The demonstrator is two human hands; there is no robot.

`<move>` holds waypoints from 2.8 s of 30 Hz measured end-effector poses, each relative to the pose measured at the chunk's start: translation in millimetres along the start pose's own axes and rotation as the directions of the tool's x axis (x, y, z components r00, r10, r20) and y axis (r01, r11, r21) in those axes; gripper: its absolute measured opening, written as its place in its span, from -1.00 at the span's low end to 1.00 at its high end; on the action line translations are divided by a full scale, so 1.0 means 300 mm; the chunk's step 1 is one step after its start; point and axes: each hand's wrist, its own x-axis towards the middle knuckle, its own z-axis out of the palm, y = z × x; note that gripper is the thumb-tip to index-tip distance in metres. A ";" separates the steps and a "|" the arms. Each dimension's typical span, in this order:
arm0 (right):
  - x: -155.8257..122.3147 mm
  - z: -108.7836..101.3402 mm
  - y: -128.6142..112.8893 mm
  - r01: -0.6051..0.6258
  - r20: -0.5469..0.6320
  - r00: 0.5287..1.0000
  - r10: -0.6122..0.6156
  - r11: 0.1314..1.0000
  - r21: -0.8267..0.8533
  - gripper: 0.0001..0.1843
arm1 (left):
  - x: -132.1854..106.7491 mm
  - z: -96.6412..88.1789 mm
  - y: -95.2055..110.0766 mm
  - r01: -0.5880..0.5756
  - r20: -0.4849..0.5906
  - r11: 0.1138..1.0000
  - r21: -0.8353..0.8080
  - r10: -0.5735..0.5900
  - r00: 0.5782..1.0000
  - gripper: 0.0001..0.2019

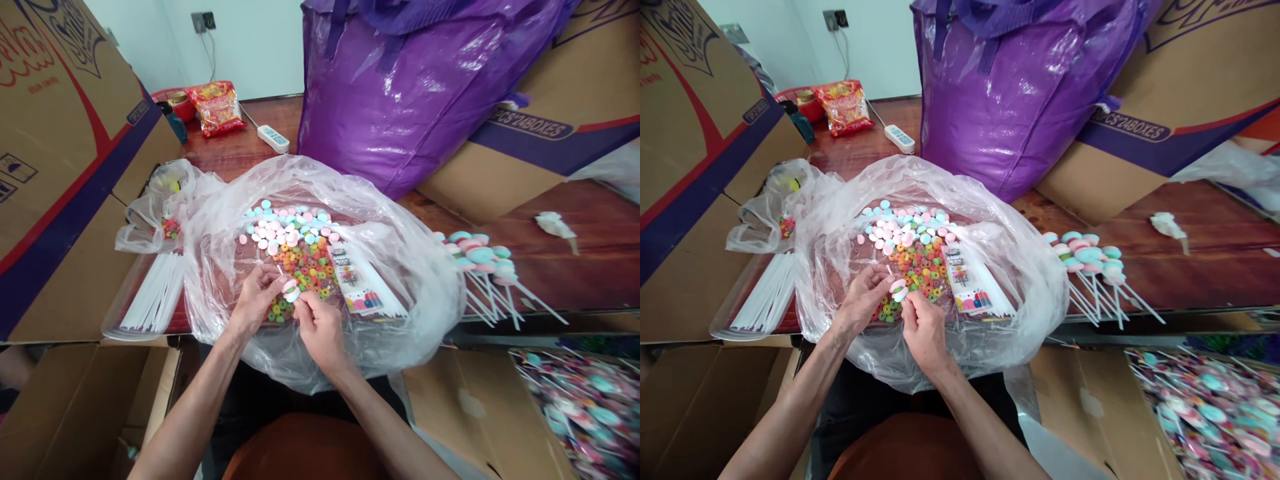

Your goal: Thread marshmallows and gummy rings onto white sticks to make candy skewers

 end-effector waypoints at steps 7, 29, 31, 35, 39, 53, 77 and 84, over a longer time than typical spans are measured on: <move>0.034 -0.028 0.024 -0.121 -0.060 0.991 0.124 0.991 0.050 -0.74 | 0.120 -0.014 0.053 -0.402 0.067 0.671 0.623 0.465 0.883 -0.83; 0.010 -0.021 0.031 -0.094 -0.018 0.995 0.094 0.995 -0.016 -0.77 | 0.272 -0.129 0.119 -0.135 -0.052 0.636 0.760 0.267 0.962 -0.87; 0.010 -0.021 0.030 -0.093 -0.020 0.996 0.092 0.996 -0.016 -0.77 | 0.284 -0.115 0.109 -0.144 -0.036 0.548 0.824 0.304 0.952 -0.90; 0.013 -0.024 0.026 -0.090 -0.016 0.996 0.090 0.996 -0.019 -0.76 | 0.303 -0.113 0.064 -0.205 -0.023 0.515 0.833 0.401 0.916 -0.82; 0.014 -0.024 0.024 -0.100 -0.024 0.995 0.100 0.995 -0.018 -0.78 | 0.294 -0.129 0.040 -0.322 0.074 0.470 0.822 0.472 0.878 -0.75; 0.026 -0.026 0.002 -0.090 0.051 0.995 0.085 0.990 0.110 -0.74 | 0.060 -0.084 0.083 -0.145 -0.122 0.981 0.127 0.161 0.979 -0.66; 0.023 -0.022 0.006 -0.048 0.048 0.998 0.047 0.999 0.025 -0.73 | 0.033 -0.110 0.049 -0.083 -0.158 0.995 0.053 0.091 0.983 -0.53; 0.023 -0.014 0.014 -0.036 0.044 0.998 0.037 0.999 -0.013 -0.73 | 0.031 -0.110 0.044 -0.112 -0.118 0.988 0.110 0.124 0.985 -0.56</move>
